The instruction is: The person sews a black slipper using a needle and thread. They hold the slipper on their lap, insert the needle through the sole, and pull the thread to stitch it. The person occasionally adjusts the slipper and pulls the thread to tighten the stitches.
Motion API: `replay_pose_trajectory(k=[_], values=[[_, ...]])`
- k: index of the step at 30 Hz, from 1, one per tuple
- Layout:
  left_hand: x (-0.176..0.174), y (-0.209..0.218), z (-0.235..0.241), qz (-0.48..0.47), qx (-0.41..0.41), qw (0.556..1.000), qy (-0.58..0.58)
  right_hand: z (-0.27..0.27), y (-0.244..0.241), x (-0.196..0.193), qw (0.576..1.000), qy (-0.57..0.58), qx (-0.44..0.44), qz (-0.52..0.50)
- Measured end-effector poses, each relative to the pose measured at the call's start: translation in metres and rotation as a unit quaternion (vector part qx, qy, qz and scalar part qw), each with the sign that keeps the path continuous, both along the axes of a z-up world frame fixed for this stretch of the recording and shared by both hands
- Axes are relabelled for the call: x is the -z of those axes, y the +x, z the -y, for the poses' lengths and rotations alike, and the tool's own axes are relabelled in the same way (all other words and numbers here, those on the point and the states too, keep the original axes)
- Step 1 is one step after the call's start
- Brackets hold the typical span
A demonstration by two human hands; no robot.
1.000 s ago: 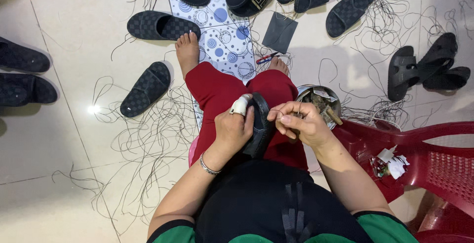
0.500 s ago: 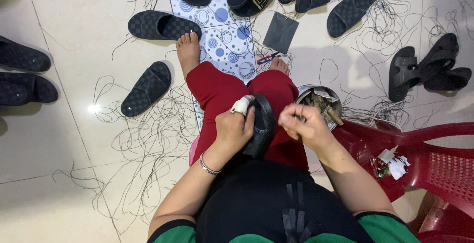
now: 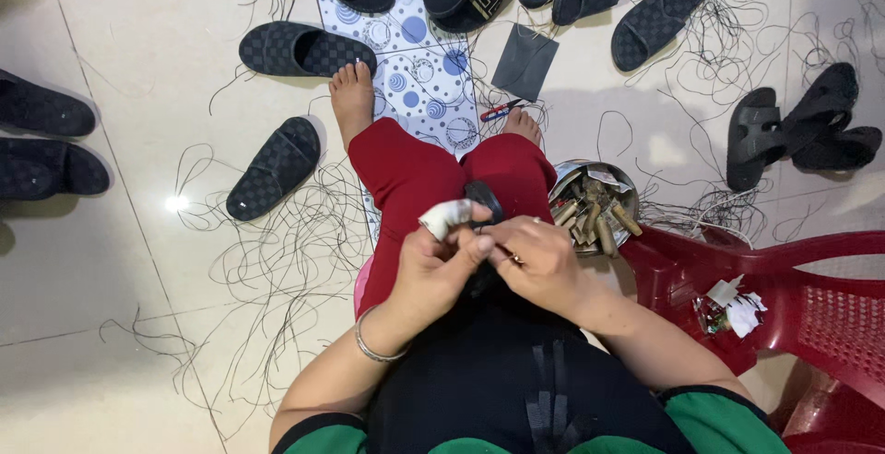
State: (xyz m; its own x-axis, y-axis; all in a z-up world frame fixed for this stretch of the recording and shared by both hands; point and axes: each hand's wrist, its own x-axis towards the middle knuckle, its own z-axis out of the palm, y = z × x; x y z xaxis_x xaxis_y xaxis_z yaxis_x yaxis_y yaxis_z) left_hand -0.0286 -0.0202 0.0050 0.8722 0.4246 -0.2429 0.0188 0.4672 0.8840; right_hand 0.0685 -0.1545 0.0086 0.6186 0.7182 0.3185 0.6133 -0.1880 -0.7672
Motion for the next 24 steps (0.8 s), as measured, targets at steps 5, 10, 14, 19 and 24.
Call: replay_pose_trajectory(k=[5, 10, 14, 19, 24], values=[[0.014, -0.017, -0.020, -0.062, 0.010, 0.997, 0.046, 0.066, 0.073, 0.059, 0.971, -0.043, 0.173, 0.160], [0.023, -0.052, -0.051, -0.255, 0.245, 0.924, 0.147, 0.187, 0.217, 0.073, 0.901, -0.077, 0.328, 0.272], [0.022, -0.038, -0.046, -0.102, 0.272, 0.956, 0.021, 0.116, 0.178, 0.028, 0.924, -0.084, 0.373, 0.008], [-0.032, 0.017, -0.069, 0.120, 0.075, 0.990, -0.029, 0.048, 0.058, 0.008, 0.986, -0.157, -0.023, -0.059], [0.006, 0.006, -0.110, 0.137, -0.061, 0.958, -0.245, 0.025, 0.057, -0.031, 0.939, -0.005, -0.140, -0.315]])
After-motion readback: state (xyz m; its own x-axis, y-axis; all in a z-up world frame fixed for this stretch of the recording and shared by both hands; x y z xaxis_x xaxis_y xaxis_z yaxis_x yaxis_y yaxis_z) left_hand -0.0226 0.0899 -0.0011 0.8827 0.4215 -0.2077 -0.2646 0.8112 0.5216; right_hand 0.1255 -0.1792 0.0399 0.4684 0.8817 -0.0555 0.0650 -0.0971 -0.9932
